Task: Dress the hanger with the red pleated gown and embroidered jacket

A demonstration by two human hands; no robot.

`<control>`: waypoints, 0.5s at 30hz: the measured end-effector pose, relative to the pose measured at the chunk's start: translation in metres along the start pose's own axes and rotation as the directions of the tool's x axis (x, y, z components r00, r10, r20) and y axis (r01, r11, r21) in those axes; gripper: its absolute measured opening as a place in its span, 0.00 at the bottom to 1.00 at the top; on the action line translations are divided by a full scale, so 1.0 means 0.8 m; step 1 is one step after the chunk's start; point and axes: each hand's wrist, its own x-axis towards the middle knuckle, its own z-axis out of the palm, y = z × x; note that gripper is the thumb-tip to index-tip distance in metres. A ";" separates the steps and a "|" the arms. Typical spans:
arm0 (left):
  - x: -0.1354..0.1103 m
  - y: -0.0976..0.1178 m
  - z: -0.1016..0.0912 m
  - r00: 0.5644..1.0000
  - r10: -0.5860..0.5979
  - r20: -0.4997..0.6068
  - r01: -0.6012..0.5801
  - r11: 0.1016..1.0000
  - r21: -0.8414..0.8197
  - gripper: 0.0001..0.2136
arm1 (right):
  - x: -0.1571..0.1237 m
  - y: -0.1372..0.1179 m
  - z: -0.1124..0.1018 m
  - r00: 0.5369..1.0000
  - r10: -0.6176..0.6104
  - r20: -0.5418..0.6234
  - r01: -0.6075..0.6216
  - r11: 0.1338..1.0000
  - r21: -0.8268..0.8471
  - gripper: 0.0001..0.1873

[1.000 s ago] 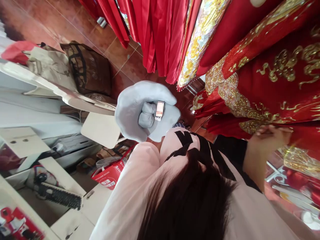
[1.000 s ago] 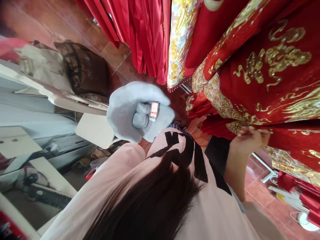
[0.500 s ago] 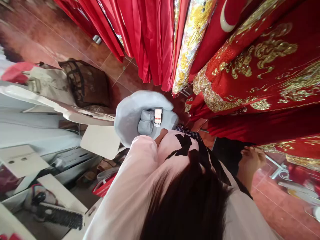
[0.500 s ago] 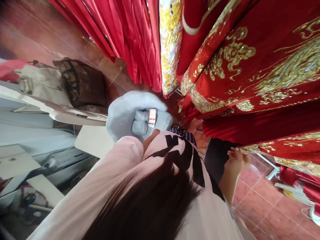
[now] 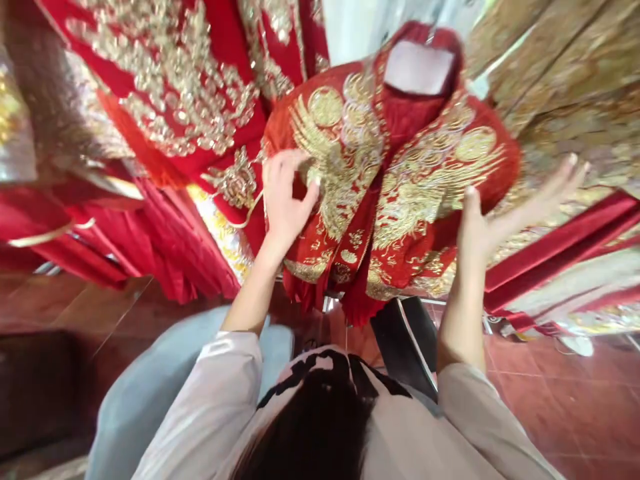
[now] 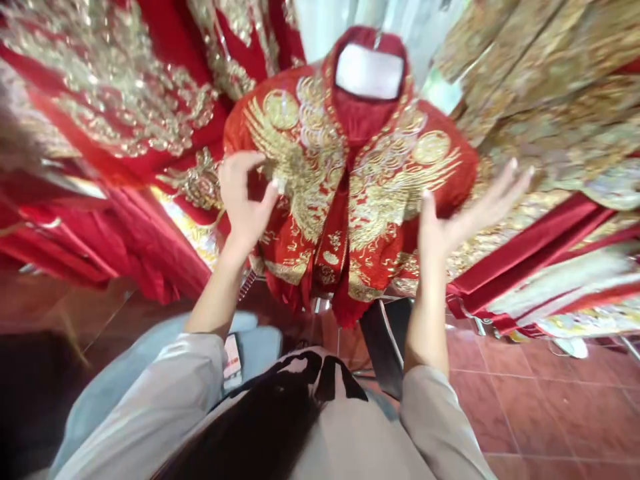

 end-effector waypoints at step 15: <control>0.192 -0.043 -0.003 0.880 -0.310 0.359 0.318 0.947 0.037 0.20 | 0.088 0.112 0.074 0.817 0.212 0.536 -0.493 0.740 0.458 0.27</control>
